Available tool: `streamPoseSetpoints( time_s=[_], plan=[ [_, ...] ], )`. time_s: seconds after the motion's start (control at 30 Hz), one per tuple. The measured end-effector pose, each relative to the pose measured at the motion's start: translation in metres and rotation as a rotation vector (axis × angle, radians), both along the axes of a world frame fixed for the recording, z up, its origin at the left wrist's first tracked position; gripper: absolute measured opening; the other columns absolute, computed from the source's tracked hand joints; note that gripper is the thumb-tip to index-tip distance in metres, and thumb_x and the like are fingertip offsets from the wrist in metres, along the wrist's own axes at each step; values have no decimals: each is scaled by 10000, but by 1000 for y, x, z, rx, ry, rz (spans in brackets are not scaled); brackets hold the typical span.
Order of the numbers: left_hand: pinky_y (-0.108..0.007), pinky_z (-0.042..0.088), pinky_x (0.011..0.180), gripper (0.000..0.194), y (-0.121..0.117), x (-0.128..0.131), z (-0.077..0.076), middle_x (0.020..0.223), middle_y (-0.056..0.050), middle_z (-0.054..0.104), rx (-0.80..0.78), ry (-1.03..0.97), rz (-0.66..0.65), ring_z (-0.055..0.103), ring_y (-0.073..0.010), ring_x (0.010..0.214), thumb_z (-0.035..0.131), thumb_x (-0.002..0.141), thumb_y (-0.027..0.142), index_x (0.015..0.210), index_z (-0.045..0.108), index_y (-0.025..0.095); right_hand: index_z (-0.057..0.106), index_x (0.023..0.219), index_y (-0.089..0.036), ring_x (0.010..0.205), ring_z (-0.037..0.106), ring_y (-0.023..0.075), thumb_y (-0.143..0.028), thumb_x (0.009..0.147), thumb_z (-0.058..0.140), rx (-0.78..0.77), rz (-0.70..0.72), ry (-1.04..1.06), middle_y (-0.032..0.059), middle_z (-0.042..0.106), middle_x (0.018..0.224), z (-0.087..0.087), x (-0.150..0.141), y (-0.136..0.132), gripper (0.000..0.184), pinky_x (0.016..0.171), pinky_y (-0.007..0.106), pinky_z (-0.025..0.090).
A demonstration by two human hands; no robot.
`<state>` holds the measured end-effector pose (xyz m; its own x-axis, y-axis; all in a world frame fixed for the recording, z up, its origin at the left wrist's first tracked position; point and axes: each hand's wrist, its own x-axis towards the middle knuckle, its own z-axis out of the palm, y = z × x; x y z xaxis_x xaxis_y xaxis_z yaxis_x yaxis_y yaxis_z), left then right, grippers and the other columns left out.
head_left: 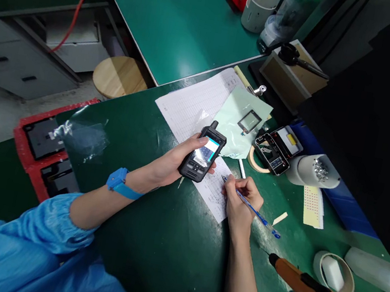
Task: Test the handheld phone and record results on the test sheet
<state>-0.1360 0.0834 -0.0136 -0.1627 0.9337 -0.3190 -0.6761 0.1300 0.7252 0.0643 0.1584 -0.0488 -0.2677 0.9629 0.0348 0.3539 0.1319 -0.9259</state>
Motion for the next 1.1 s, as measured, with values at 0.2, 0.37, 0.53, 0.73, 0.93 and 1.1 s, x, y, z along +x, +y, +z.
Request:
streamPoseSetpoints(
  time_s=[0.2,0.37,0.53,0.73,0.93,1.1],
  plan=[
    [-334,696,814,561,-1,-1,2,1009,-88,840,9,27,-36,863,-269,956,782,1005,584,1359,652,168,481,694,-276,519,463,120,-561,937,755,7,27,-22,-75,551,554,-4,3,1,464,578,287,384],
    [-350,710,837,585,-1,0,3,1023,-87,839,-3,52,-22,862,-269,958,754,1016,578,1414,641,165,450,672,-275,532,457,113,-509,907,754,26,14,-22,-73,545,586,-4,2,1,450,575,288,360],
    [-364,719,887,514,-2,1,3,1046,-80,836,-5,38,0,855,-257,965,753,1026,539,1375,649,176,465,684,-277,505,512,119,-495,909,764,27,-21,34,-68,576,574,0,-1,-1,433,555,274,399],
    [-349,725,864,439,-1,1,7,1008,-73,835,-26,-13,33,853,-249,927,806,993,503,1263,694,175,488,716,-282,461,504,123,-618,981,748,103,-111,71,-76,553,547,7,0,-3,500,493,255,394],
    [-381,738,764,482,-2,0,12,914,-95,847,-74,-19,47,849,-270,830,812,944,565,1195,733,161,707,804,-238,487,502,109,-478,1126,645,561,52,-136,-49,585,602,15,2,-15,406,516,247,386],
    [-320,706,661,492,-3,0,18,864,-90,834,-5,7,104,823,-241,761,791,937,582,1172,739,152,825,1273,-254,795,739,159,-238,1179,508,784,326,-473,67,802,994,14,14,-39,331,681,232,518]
  ],
)
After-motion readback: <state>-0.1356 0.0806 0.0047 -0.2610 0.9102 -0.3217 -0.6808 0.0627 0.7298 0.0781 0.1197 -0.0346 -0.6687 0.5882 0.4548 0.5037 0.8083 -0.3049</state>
